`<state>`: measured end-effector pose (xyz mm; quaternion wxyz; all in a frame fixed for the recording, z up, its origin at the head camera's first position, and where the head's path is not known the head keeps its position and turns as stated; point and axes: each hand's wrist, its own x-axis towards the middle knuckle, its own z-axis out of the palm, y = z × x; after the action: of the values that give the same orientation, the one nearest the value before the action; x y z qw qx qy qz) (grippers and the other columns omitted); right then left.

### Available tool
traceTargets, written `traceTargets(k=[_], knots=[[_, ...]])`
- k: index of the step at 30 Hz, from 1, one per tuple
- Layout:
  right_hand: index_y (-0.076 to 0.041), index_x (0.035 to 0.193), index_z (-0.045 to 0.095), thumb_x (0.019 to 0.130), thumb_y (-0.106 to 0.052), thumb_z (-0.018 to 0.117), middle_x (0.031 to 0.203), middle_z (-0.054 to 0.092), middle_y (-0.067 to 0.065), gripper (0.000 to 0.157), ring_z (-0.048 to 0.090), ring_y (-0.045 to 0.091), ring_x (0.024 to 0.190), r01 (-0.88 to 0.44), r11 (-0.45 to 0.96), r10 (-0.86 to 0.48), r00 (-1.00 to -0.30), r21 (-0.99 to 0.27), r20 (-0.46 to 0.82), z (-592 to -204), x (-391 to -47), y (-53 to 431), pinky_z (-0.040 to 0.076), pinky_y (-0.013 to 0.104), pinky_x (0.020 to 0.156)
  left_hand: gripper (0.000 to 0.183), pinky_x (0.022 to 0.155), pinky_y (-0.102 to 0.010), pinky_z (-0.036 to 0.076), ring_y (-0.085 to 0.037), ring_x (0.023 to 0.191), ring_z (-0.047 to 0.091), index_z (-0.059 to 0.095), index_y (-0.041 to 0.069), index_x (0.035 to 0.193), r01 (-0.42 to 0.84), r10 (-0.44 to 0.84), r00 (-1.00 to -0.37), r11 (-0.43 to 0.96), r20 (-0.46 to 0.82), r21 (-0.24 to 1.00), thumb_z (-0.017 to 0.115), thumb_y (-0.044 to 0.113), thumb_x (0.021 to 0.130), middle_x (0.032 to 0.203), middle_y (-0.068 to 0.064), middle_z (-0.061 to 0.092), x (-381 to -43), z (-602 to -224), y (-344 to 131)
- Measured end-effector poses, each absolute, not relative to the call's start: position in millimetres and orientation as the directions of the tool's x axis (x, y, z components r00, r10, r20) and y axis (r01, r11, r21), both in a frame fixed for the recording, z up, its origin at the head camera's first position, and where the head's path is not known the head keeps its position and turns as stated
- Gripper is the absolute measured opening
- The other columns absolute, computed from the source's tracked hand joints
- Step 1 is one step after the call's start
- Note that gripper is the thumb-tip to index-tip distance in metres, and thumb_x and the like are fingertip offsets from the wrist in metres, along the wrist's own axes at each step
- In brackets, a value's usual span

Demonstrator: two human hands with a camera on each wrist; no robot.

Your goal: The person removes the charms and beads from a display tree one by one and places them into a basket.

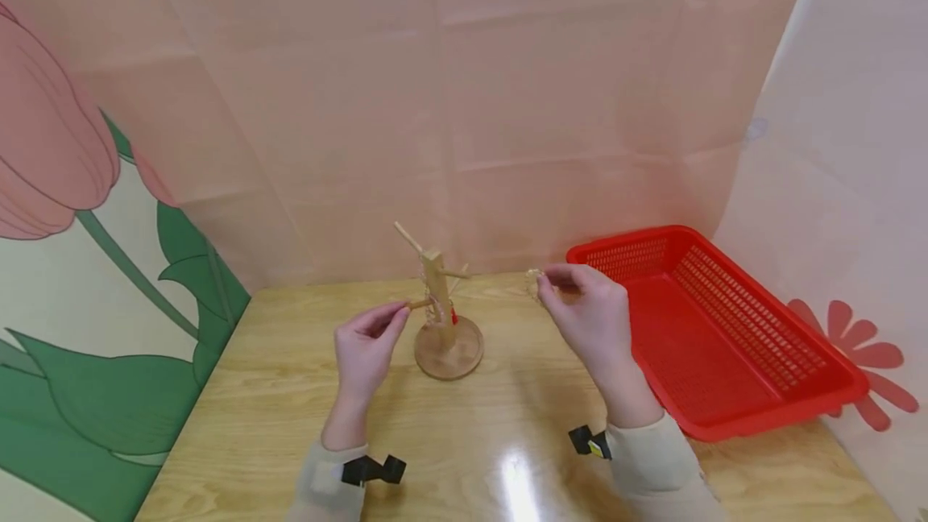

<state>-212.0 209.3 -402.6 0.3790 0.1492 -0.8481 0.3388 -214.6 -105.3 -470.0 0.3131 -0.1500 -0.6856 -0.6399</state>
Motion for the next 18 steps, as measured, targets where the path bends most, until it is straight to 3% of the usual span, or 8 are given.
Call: traceTargets(k=[7, 10, 18], knots=[[-0.007, 0.105, 0.081, 0.09, -0.008, 0.087, 0.098, 0.08, 0.007, 0.017, 0.076, 0.025, 0.084, -0.453, 0.797, -0.082, -0.737, -0.401, 0.67, -389.5, -208.0, 240.8, 0.047, 0.005, 0.077, 0.01, 0.075, -0.022, 0.065, -0.031, 0.083, 0.079, 0.081, -0.008, 0.097, 0.583, -0.219, -0.771, 0.138, 0.598, 0.801, 0.082, -0.011, 0.088, 0.095, -0.021, 0.079, -212.8, -465.0, -103.3], [-0.009, 0.105, 0.081, 0.091, -0.01, 0.087, 0.097, 0.08, 0.004, 0.016, 0.075, 0.023, 0.083, -0.426, 0.808, -0.096, -0.778, -0.408, 0.621, -385.6, -207.7, 256.2, 0.046, 0.002, 0.074, 0.009, 0.076, -0.02, 0.065, -0.034, 0.083, 0.078, 0.08, -0.011, 0.098, 0.563, -0.223, -0.782, 0.148, 0.582, 0.813, 0.081, -0.014, 0.089, 0.095, -0.024, 0.079, -210.5, -460.5, -102.1], [-0.014, 0.104, 0.082, 0.092, -0.014, 0.087, 0.092, 0.079, 0.0, 0.013, 0.072, 0.022, 0.081, -0.392, 0.838, -0.137, -0.824, -0.379, 0.549, -378.8, -207.5, 294.7, 0.046, 0.004, 0.07, 0.009, 0.075, -0.019, 0.064, -0.031, 0.083, 0.078, 0.078, -0.015, 0.097, 0.539, -0.226, -0.8, 0.137, 0.556, 0.831, 0.079, -0.015, 0.089, 0.095, -0.026, 0.078, -208.0, -456.0, -101.5]])
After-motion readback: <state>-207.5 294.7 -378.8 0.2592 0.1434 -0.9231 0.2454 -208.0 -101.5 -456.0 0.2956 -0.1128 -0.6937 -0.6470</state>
